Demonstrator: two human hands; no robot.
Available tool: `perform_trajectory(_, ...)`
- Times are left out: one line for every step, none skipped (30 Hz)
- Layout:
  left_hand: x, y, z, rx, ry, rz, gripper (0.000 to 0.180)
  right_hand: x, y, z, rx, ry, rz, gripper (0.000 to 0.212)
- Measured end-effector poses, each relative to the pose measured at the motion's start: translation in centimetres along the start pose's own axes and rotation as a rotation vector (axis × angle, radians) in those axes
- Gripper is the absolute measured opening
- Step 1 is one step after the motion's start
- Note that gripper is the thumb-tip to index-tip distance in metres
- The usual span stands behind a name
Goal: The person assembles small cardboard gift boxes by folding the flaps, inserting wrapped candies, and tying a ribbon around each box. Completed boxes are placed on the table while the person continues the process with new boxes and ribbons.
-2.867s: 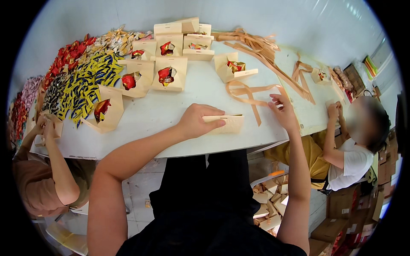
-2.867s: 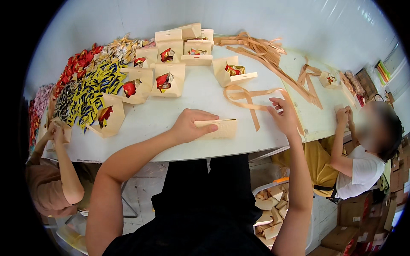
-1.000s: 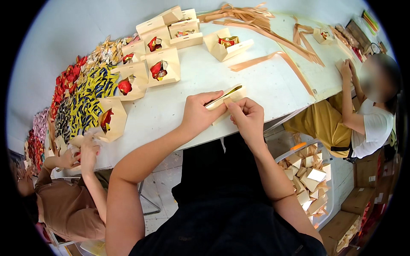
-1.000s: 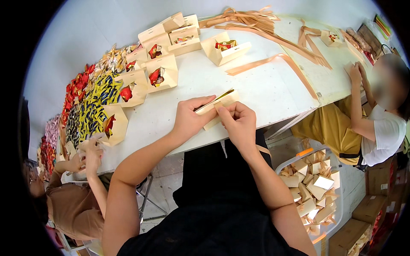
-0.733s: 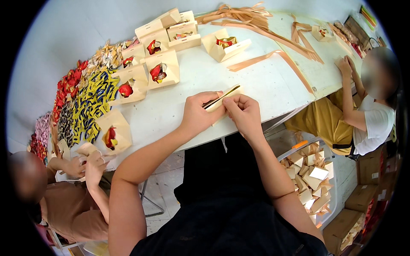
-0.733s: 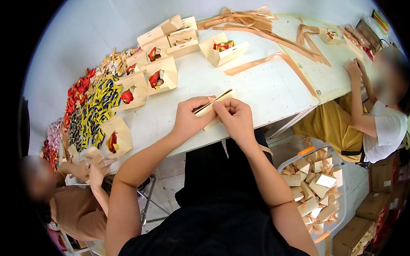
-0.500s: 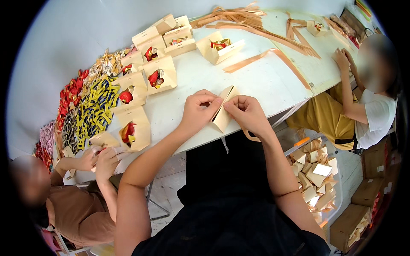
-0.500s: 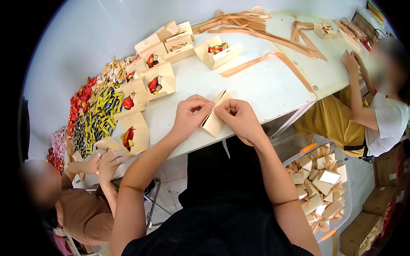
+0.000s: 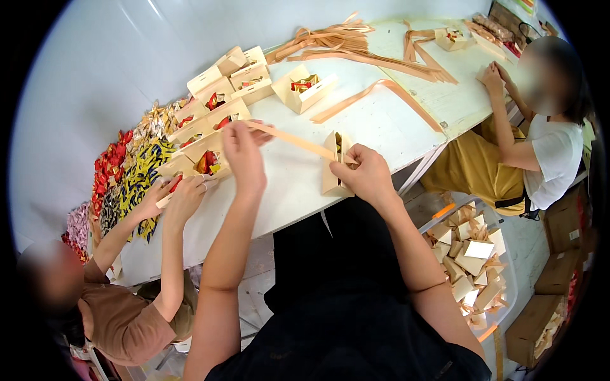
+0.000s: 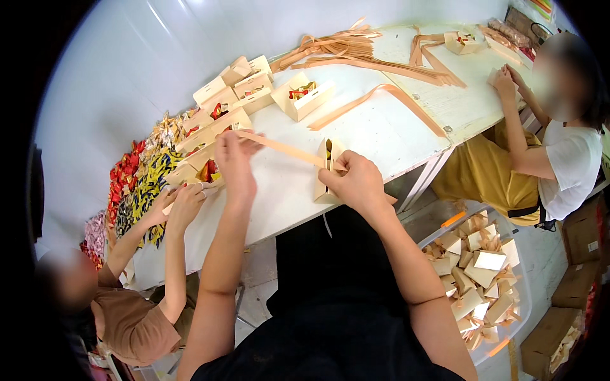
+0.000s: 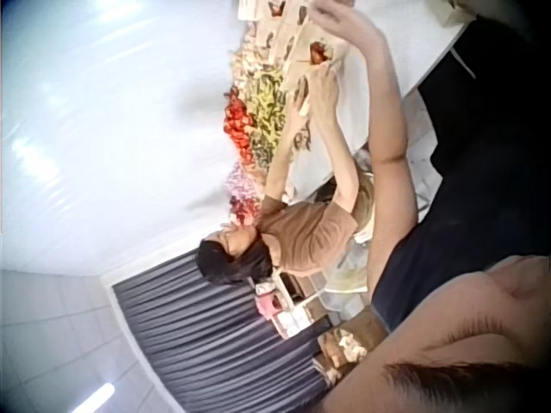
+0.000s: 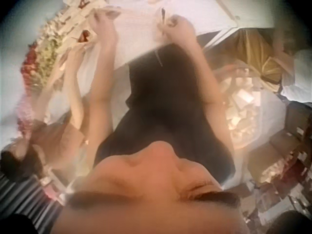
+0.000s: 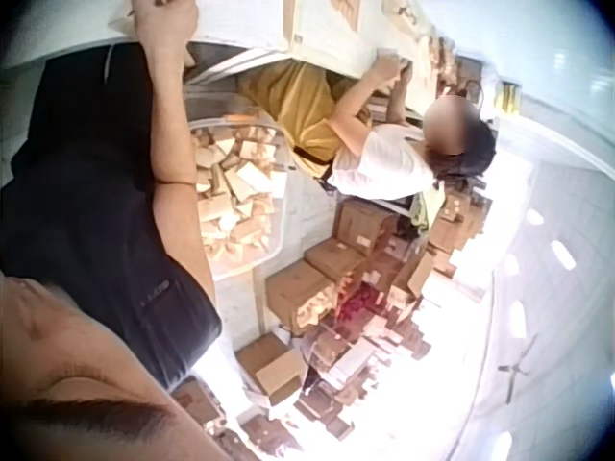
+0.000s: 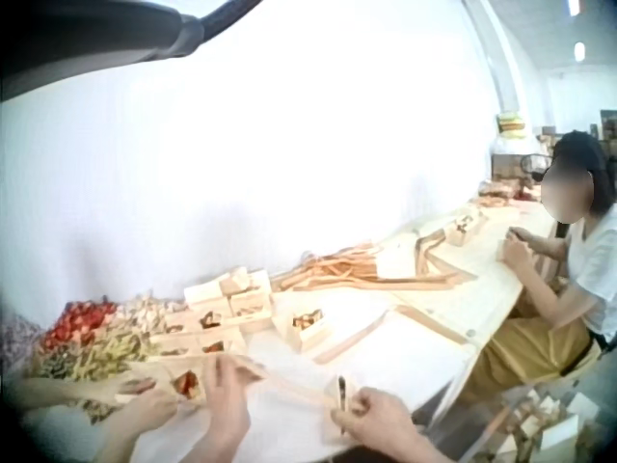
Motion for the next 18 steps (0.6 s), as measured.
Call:
perform_trajectory(-0.5, 0.0, -1.2, 0.078, -0.068, -0.071, 0.027, 0.1, 0.0, 0.0, -0.031, 0.000, -0.014, 0.039)
perform_trajectory(-0.9, 0.1, -2.3, 0.157, -0.136, -0.142, 0.027, 0.3, 0.0, -0.2, -0.061, 0.000, -0.028, 0.040)
perform_trajectory(-1.3, 0.3, -3.3, 0.237, -0.202, -0.212, 0.027, 0.4, -0.1, -0.2, -0.091, 0.000, -0.044, 0.040)
perform_trajectory(-3.2, 0.9, -3.0, 0.351, -0.422, -0.295, 0.026, 0.9, -0.1, 0.1, -0.079, 0.000, -0.021, 0.040)
perform_trajectory(-2.2, 3.0, -3.1, 0.446, -0.656, -0.254, 0.026, 0.8, 0.0, 0.1, -0.058, 0.011, -0.012, 0.040)
perform_trajectory(-0.9, 5.8, -3.4, 0.542, -0.895, -0.214, 0.027, 0.9, 0.0, 0.2, -0.042, 0.017, 0.002, 0.041)
perform_trajectory(0.7, 7.5, -2.2, 0.382, -1.075, -0.004, 0.032, 0.9, -0.1, 0.1, -0.073, 0.037, -0.013, 0.040)
perform_trajectory(2.3, 9.2, -0.4, 0.217, -1.244, 0.210, 0.037, 0.8, -0.1, -0.1, -0.105, 0.054, -0.028, 0.039)
perform_trajectory(3.3, 10.7, 1.0, 0.223, -1.137, 0.299, 0.049, 1.0, 0.0, 0.1, -0.141, 0.068, -0.031, 0.038)
perform_trajectory(3.9, 11.1, 3.4, 0.225, -1.178, 0.408, 0.046, 1.0, 0.1, 0.0, -0.126, 0.050, -0.021, 0.038)
perform_trajectory(4.6, 10.9, 4.0, 0.197, -1.164, 0.416, 0.045, 0.8, -0.2, -0.1, -0.113, 0.040, -0.017, 0.039)
perform_trajectory(5.5, 10.2, 4.3, 0.170, -1.151, 0.422, 0.044, 0.6, -0.3, -0.3, -0.101, 0.030, -0.013, 0.040)
perform_trajectory(6.4, 9.5, 4.6, 0.151, -1.138, 0.432, 0.044, 0.1, -0.5, -0.4, -0.095, 0.006, -0.045, 0.040)
perform_trajectory(6.5, 9.1, 5.0, 0.089, -1.054, 0.384, 0.044, -0.1, -0.8, -0.6, -0.094, -0.023, -0.072, 0.039)
perform_trajectory(6.6, 8.6, 6.0, 0.035, -0.904, 0.406, 0.044, -0.3, -1.1, -0.9, -0.092, -0.051, -0.100, 0.039)
perform_trajectory(6.9, 8.1, 6.5, -0.017, -0.755, 0.431, 0.044, 0.0, -1.5, -1.5, -0.085, -0.085, -0.079, 0.037)
perform_trajectory(7.1, 7.6, 6.9, -0.067, -0.607, 0.456, 0.044, 0.3, -2.0, -2.1, -0.077, -0.119, -0.058, 0.035)
perform_trajectory(7.0, 7.0, 7.7, -0.215, -0.439, 0.456, 0.043, 0.5, -2.4, -2.5, -0.069, -0.153, -0.037, 0.033)
Point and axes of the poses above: each hand's wrist, its own y-axis away from the middle knuckle, its own x-axis out of the palm, z = x × y, the point moved 7 cm from there along -y, towards the middle knuckle, and after that the axes turned 12 degrees about -x, right-handed, at the moved point
